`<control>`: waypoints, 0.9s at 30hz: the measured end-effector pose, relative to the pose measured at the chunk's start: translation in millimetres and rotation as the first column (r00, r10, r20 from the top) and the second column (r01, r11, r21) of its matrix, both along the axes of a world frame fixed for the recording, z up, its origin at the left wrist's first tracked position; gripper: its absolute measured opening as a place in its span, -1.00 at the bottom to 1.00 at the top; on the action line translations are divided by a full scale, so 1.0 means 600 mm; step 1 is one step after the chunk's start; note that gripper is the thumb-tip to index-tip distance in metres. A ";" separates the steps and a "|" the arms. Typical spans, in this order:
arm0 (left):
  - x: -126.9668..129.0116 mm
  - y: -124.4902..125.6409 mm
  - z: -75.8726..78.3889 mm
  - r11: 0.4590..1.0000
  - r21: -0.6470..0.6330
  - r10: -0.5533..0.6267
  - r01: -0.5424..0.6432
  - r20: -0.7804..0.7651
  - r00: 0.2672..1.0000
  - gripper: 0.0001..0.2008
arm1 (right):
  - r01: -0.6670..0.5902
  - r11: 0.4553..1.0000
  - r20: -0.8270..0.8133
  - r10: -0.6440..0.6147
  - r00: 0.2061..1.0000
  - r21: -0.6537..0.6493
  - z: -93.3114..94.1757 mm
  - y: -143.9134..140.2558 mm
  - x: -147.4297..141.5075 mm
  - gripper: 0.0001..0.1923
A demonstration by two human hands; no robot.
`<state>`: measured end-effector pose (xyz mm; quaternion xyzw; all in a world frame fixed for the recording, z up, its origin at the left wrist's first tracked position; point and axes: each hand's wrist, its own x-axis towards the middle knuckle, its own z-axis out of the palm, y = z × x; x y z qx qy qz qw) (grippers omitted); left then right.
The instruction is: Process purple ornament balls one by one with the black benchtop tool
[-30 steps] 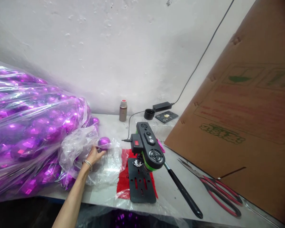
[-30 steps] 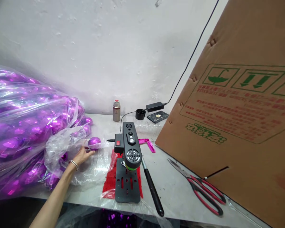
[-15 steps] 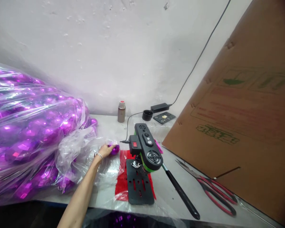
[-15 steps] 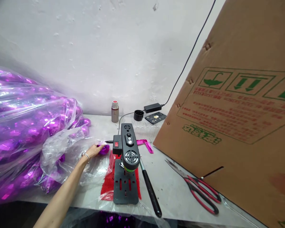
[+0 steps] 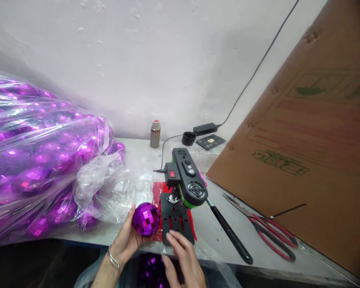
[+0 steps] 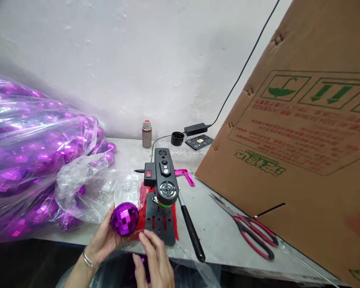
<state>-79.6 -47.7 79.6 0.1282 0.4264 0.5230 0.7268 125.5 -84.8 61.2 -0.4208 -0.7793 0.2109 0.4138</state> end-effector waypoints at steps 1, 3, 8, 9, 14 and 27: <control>0.003 -0.009 0.000 1.000 0.001 -0.027 0.027 0.034 0.999 -0.18 | 0.061 0.995 -0.034 -0.058 0.998 0.085 0.002 0.007 -0.010 -0.58; 0.013 -0.021 -0.002 0.998 0.015 -0.063 0.062 0.045 0.997 -0.20 | 0.083 0.978 -0.053 -0.074 0.996 0.191 0.004 0.017 -0.025 -0.56; 0.049 -0.039 -0.019 0.997 0.075 -0.019 0.019 -0.005 1.000 -0.14 | 0.085 0.965 -0.033 -0.079 0.996 0.249 -0.009 0.022 -0.035 -0.53; 0.056 -0.043 -0.025 0.995 0.100 0.023 -0.019 -0.039 0.999 -0.11 | 0.099 0.966 -0.040 -0.092 0.995 0.239 -0.013 0.020 -0.034 -0.53; 0.076 -0.059 -0.055 0.951 0.270 0.228 -0.153 -0.274 0.934 0.07 | 0.164 0.979 -0.129 -0.148 0.980 0.123 -0.028 0.013 -0.027 -0.56; 0.097 0.028 -0.055 0.966 0.199 0.252 -0.164 -0.596 0.762 -0.16 | 0.084 0.996 -0.208 -0.087 0.974 -0.022 -0.077 -0.039 -0.023 -0.72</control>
